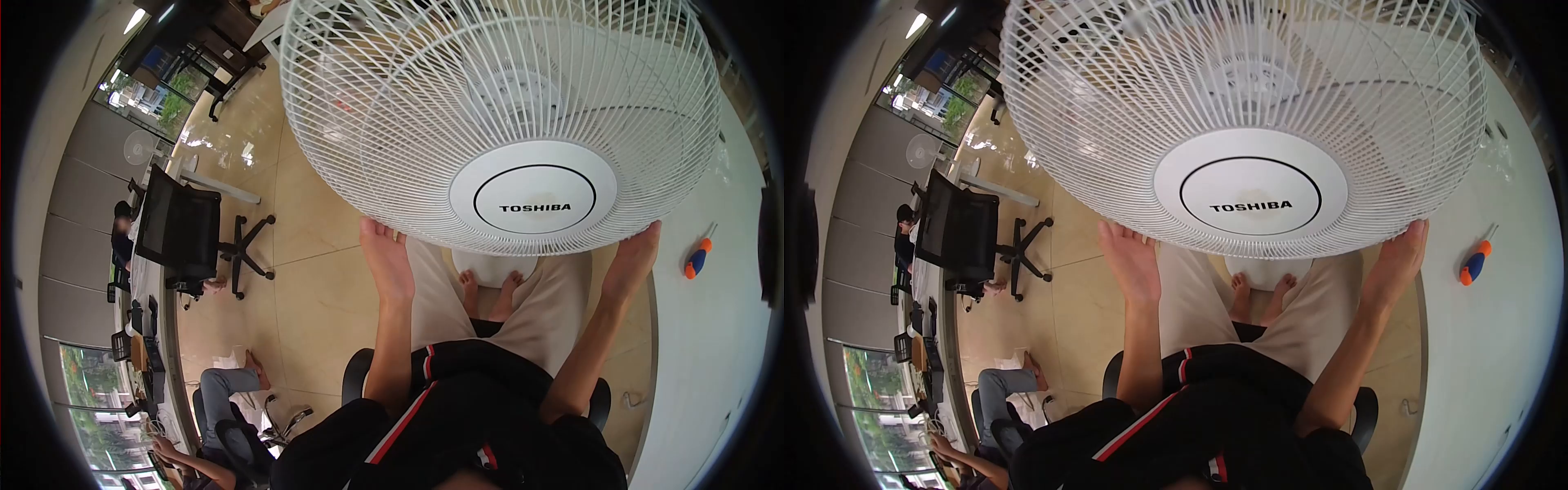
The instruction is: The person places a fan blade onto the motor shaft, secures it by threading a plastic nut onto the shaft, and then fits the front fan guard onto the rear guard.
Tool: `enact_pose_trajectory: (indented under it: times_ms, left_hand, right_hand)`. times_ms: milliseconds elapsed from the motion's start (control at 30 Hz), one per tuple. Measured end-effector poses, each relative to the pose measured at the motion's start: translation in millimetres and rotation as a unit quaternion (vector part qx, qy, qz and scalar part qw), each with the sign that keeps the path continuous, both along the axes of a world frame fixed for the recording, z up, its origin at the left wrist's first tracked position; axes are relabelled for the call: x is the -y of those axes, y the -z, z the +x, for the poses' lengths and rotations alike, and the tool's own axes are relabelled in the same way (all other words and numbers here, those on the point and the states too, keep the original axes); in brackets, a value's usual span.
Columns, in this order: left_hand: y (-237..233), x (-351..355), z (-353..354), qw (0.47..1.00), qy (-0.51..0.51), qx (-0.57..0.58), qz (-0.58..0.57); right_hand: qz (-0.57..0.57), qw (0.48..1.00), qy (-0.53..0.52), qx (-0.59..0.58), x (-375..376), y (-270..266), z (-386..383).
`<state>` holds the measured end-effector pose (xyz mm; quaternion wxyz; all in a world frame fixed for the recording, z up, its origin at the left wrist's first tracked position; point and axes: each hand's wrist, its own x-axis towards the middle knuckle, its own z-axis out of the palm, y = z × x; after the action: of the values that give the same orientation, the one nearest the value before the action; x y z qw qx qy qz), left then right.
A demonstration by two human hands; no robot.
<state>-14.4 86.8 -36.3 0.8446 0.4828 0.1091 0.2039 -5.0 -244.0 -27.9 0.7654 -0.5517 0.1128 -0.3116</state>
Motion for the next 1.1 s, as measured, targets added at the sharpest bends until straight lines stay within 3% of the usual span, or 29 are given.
enact_pose_trajectory:
  times_ms: [133,233,333,533,633,1100]
  left_hand:
    - [-16,13,9,0.993,0.016,0.078,-0.087]
    - [-9,20,23,0.983,0.001,0.066,-0.173]
    - [9,32,36,0.989,0.013,0.09,-0.118]
    - [15,43,41,0.983,0.017,0.101,-0.154]
    - [16,46,44,0.983,0.002,0.117,-0.142]
    - [19,48,52,0.976,-0.007,0.126,-0.179]
  right_hand:
    - [0.119,0.993,0.003,0.025,-8,7,5]
    - [0.173,0.982,-0.011,0.069,-20,-1,12]
    - [0.217,0.973,-0.01,0.079,-21,8,18]
    - [0.309,0.948,0.037,0.072,-36,-10,25]
    - [0.261,0.96,0.021,0.098,-34,9,34]
    - [0.304,0.946,0.011,0.112,-37,12,45]
